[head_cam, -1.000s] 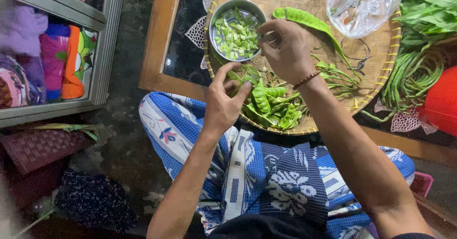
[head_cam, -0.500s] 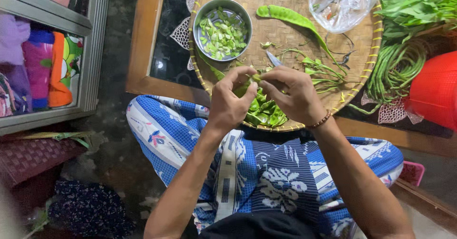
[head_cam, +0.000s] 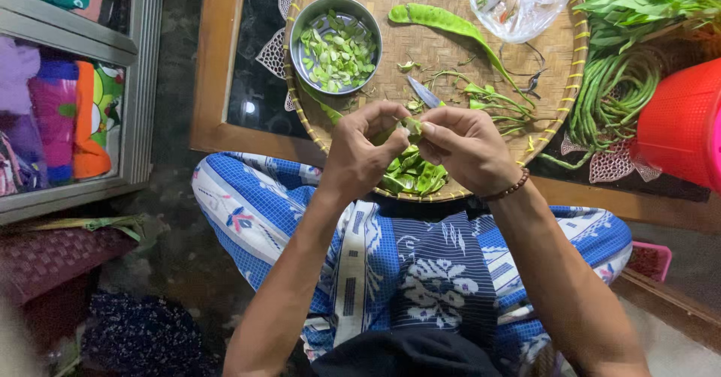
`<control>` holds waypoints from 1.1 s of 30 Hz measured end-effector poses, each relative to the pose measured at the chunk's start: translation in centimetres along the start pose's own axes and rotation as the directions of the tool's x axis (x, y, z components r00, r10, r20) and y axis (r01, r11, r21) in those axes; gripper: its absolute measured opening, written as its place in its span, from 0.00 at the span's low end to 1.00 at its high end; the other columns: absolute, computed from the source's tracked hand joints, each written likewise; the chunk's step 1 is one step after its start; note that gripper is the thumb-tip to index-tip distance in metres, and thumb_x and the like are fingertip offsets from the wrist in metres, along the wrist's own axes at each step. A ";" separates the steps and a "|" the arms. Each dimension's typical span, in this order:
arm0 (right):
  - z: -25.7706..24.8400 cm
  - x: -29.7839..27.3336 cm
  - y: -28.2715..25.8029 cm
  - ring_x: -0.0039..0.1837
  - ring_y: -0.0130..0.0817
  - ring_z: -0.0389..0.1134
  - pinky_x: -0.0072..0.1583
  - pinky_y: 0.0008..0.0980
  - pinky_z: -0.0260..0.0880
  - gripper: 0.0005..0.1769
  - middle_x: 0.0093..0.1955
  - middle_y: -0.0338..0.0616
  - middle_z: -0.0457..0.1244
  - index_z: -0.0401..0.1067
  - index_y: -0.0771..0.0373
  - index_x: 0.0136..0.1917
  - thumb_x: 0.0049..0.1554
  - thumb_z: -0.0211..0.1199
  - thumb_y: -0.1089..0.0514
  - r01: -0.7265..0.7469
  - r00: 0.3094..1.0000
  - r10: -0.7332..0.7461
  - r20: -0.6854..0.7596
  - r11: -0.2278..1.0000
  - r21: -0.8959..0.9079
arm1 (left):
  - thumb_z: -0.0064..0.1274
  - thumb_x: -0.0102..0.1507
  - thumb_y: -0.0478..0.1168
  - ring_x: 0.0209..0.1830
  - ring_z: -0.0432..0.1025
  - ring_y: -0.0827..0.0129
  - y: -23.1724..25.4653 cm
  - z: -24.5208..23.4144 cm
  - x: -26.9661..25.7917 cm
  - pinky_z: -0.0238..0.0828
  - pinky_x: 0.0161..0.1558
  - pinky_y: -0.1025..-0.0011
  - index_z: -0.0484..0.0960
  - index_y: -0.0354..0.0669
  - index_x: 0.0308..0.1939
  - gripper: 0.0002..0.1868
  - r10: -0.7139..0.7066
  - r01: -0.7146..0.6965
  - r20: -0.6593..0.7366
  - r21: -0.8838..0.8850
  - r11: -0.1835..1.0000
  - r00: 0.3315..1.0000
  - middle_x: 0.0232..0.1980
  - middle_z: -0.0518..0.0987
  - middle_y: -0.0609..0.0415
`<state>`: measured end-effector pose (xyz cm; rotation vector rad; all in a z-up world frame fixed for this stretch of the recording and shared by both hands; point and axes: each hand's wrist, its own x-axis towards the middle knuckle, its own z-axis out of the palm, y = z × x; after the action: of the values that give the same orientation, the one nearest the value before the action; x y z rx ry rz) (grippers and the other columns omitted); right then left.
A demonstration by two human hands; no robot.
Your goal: The person sits cross-legged and uses a small knife to open green pea pods, then removes the peas by hand and places them into a metal bowl. The empty pod shells are set aside on a woven tray.
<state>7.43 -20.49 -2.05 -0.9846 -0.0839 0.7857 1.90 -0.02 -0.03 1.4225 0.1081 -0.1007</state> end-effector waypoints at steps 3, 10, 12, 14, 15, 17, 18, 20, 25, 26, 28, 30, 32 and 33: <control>-0.1 -0.1 -0.1 0.42 0.26 0.62 0.45 0.26 0.61 0.09 0.45 0.45 0.66 0.74 0.73 0.56 0.66 0.62 0.64 -0.010 1.000 0.009 0.027 0.999 0.049 | 0.56 0.63 0.35 0.34 0.73 0.83 -0.4 -0.1 0.1 0.71 0.37 0.81 0.80 0.33 0.48 0.11 -0.071 0.071 0.000 -0.077 0.995 0.997 0.35 0.81 0.62; 1.7 0.5 -0.9 0.43 0.25 0.68 0.43 0.25 0.70 0.07 0.43 0.41 0.66 0.68 0.69 0.56 0.65 0.60 0.64 0.073 0.997 -0.059 0.053 0.947 -0.312 | 0.57 0.68 0.36 0.33 0.69 0.84 -2.4 -0.1 0.0 0.65 0.35 0.82 0.81 0.32 0.47 0.08 -0.016 0.006 -0.065 -0.159 0.987 0.998 0.35 0.79 0.62; 2.2 0.4 -0.9 0.43 0.22 0.69 0.43 0.23 0.72 0.13 0.44 0.37 0.66 0.62 0.62 0.59 0.63 0.61 0.64 0.191 0.979 -0.156 0.128 0.919 -0.345 | 0.57 0.68 0.36 0.34 0.70 0.84 -2.9 -0.1 0.0 0.66 0.35 0.82 0.80 0.32 0.46 0.08 -0.027 0.011 -0.085 -0.186 0.982 0.996 0.36 0.80 0.61; 2.8 0.3 -0.8 0.44 0.22 0.68 0.44 0.23 0.72 0.12 0.44 0.38 0.66 0.68 0.66 0.61 0.63 0.60 0.67 0.129 0.992 -0.109 0.068 0.865 -0.484 | 0.57 0.68 0.35 0.33 0.70 0.84 -3.2 -0.1 0.0 0.65 0.34 0.82 0.80 0.31 0.46 0.08 -0.041 0.022 -0.085 -0.216 0.976 0.996 0.36 0.80 0.61; 3.0 0.2 -0.6 0.45 0.22 0.68 0.45 0.23 0.72 0.13 0.44 0.38 0.66 0.71 0.68 0.62 0.64 0.59 0.69 0.092 0.996 -0.086 0.037 0.833 -0.546 | 0.56 0.67 0.35 0.32 0.70 0.84 -3.2 -0.3 -0.1 0.65 0.34 0.82 0.80 0.31 0.47 0.08 -0.051 0.030 -0.088 -0.231 0.973 0.995 0.36 0.81 0.60; 3.2 0.4 -0.3 0.44 0.21 0.68 0.45 0.23 0.72 0.10 0.43 0.38 0.66 0.72 0.69 0.60 0.65 0.59 0.70 0.207 0.976 -0.199 0.085 0.749 -0.629 | 0.56 0.68 0.35 0.32 0.71 0.84 -3.4 -0.5 -0.1 0.67 0.34 0.82 0.80 0.31 0.47 0.08 -0.066 0.037 -0.125 -0.221 0.974 0.990 0.36 0.82 0.60; 3.2 0.5 -0.1 0.43 0.21 0.68 0.45 0.23 0.72 0.09 0.43 0.38 0.67 0.73 0.70 0.59 0.65 0.60 0.70 0.262 0.961 -0.252 0.113 0.699 -0.666 | 0.55 0.68 0.35 0.33 0.72 0.84 -3.6 -0.6 -0.1 0.68 0.34 0.82 0.80 0.31 0.47 0.08 -0.073 0.041 -0.144 -0.217 0.975 0.987 0.36 0.82 0.60; 3.2 1.1 0.3 0.47 0.21 0.70 0.48 0.23 0.74 0.08 0.46 0.38 0.67 0.71 0.70 0.57 0.63 0.61 0.71 0.251 0.959 -0.270 0.082 0.682 -0.687 | 0.56 0.68 0.35 0.33 0.71 0.84 -3.8 -0.8 0.0 0.67 0.34 0.82 0.81 0.31 0.47 0.08 -0.059 0.026 -0.192 -0.168 0.985 0.980 0.36 0.81 0.60; 3.0 4.1 -0.2 0.52 0.23 0.70 0.54 0.23 0.74 0.08 0.49 0.40 0.67 0.72 0.69 0.56 0.62 0.64 0.72 0.334 0.905 -0.415 0.095 0.555 -0.762 | 0.56 0.67 0.35 0.34 0.71 0.84 -4.2 -2.5 -0.2 0.68 0.36 0.82 0.82 0.32 0.48 0.09 -0.057 0.022 -0.295 -0.120 0.992 0.954 0.37 0.81 0.61; 3.2 5.2 -0.5 0.53 0.22 0.69 0.55 0.23 0.74 0.07 0.50 0.40 0.68 0.73 0.69 0.56 0.64 0.65 0.72 0.311 0.902 -0.428 0.050 0.567 -0.763 | 0.55 0.67 0.36 0.34 0.71 0.84 -4.2 -2.9 -0.3 0.68 0.36 0.82 0.83 0.32 0.48 0.09 -0.071 0.039 -0.311 -0.109 0.993 0.948 0.37 0.82 0.61; 3.9 7.5 -1.2 0.50 0.22 0.69 0.52 0.22 0.73 0.07 0.49 0.39 0.68 0.73 0.69 0.55 0.64 0.65 0.72 0.283 0.904 -0.426 0.021 0.564 -0.776 | 0.55 0.67 0.36 0.34 0.71 0.84 -4.1 -3.8 -0.4 0.68 0.35 0.81 0.85 0.33 0.48 0.10 -0.086 0.077 -0.332 -0.040 0.996 0.939 0.37 0.82 0.61; 4.7 9.5 -2.1 0.45 0.22 0.70 0.46 0.22 0.73 0.08 0.46 0.37 0.67 0.72 0.67 0.55 0.62 0.63 0.70 0.264 0.920 -0.388 0.044 0.536 -0.802 | 0.54 0.69 0.37 0.33 0.70 0.83 -4.0 -4.4 -0.8 0.67 0.36 0.81 0.87 0.33 0.48 0.11 -0.098 0.129 -0.343 0.069 0.989 0.934 0.35 0.81 0.59; 5.4 10.8 -2.7 0.45 0.26 0.67 0.46 0.25 0.72 0.10 0.47 0.43 0.66 0.76 0.69 0.54 0.59 0.62 0.71 0.341 0.889 -0.417 0.189 0.327 -0.881 | 0.45 0.70 0.36 0.33 0.68 0.83 -4.0 -4.8 -1.0 0.66 0.36 0.80 0.88 0.34 0.52 0.16 -0.119 0.121 -0.336 -0.015 0.992 0.934 0.37 0.82 0.58; 5.8 11.2 -2.9 0.45 0.27 0.66 0.46 0.26 0.71 0.11 0.47 0.47 0.65 0.78 0.70 0.54 0.58 0.62 0.72 0.377 0.868 -0.420 0.265 0.212 -0.901 | 0.41 0.70 0.35 0.33 0.67 0.82 -4.0 -4.9 -0.9 0.65 0.36 0.80 0.88 0.34 0.53 0.19 -0.126 0.114 -0.330 -0.058 0.992 0.936 0.38 0.83 0.57</control>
<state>14.84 -10.24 0.44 -2.0130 -0.8466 0.1178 0.38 4.21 -4.52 1.3844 0.4750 0.0427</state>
